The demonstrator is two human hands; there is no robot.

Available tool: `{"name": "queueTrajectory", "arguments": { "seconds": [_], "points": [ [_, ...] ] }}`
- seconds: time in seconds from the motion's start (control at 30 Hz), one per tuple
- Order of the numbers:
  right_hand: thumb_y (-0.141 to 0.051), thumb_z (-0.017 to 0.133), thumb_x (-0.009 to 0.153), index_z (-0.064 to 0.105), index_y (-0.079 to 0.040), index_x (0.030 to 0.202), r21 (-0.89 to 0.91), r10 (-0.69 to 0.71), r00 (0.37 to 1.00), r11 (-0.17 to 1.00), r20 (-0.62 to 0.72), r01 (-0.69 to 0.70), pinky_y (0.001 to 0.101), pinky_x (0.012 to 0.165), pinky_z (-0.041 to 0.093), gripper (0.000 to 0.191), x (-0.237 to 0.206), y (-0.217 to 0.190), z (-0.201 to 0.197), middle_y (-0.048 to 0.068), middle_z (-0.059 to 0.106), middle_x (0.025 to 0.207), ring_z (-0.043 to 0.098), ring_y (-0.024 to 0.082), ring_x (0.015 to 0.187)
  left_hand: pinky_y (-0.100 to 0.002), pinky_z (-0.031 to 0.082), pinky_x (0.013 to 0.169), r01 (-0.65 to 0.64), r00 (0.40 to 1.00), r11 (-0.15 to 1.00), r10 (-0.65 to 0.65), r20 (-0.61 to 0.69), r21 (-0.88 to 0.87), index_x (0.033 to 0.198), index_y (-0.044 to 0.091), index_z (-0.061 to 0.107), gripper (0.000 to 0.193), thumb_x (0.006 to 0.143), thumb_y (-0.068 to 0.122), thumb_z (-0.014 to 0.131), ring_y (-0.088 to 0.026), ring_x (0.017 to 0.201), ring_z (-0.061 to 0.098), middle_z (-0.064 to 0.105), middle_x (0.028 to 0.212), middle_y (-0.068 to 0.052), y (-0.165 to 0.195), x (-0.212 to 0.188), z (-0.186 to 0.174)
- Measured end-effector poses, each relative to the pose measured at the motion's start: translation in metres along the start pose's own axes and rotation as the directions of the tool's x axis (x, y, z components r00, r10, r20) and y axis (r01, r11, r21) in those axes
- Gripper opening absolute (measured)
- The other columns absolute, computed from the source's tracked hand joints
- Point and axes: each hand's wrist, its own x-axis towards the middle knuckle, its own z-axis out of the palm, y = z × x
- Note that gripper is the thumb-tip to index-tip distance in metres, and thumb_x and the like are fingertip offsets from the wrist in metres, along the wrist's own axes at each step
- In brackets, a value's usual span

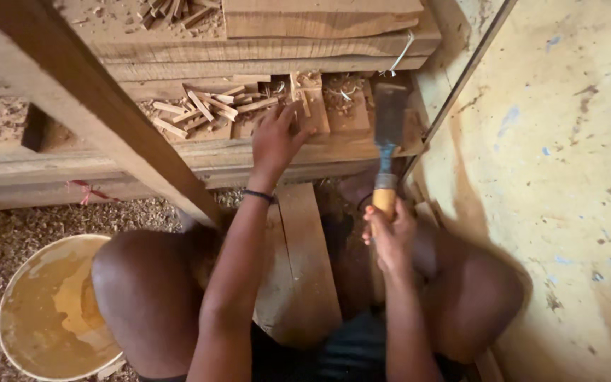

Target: The person uses a chisel to shape small pieces of wood while sitting on a floor covered in sawdust.

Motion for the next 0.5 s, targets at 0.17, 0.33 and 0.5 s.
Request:
{"name": "queueTrajectory", "arguments": {
  "seconds": [0.17,0.33,0.5],
  "points": [
    [-0.010,0.070,0.089,0.059,-0.003,0.116,-0.088,0.142,0.987,0.987,0.072,-0.136,0.0257,0.035,0.041,0.029,0.013,0.021,0.039,0.004,0.062,0.072,0.053,0.010,0.043,-0.047,0.048,0.086,-0.026,0.999,0.999,0.027,0.037,-0.026,0.139,0.012,0.058,0.075,0.076,0.040,0.088,-0.029,0.090,0.065,0.064,0.104,-0.008,-0.005,0.011,-0.005],
    [-0.010,0.072,0.090,0.060,-0.001,0.122,-0.146,0.167,0.978,0.978,0.124,-0.148,0.0253,0.037,0.042,0.035,0.017,0.024,0.049,0.003,0.062,0.071,0.054,0.009,0.045,-0.044,0.049,0.084,-0.015,0.995,0.999,0.020,0.101,-0.046,0.139,0.013,0.058,0.077,0.074,0.042,0.089,-0.028,0.088,0.064,0.064,0.098,-0.006,-0.008,0.013,-0.007],
    [-0.012,0.071,0.091,0.055,-0.003,0.130,-0.214,0.176,0.975,0.966,0.137,-0.144,0.0260,0.039,0.044,0.044,0.011,0.024,0.051,0.005,0.060,0.070,0.055,0.009,0.046,-0.045,0.047,0.080,-0.047,0.993,0.999,0.047,0.108,-0.002,0.136,0.016,0.061,0.070,0.079,0.045,0.086,-0.029,0.087,0.064,0.065,0.096,-0.006,-0.008,0.010,-0.009]
  ]
}}
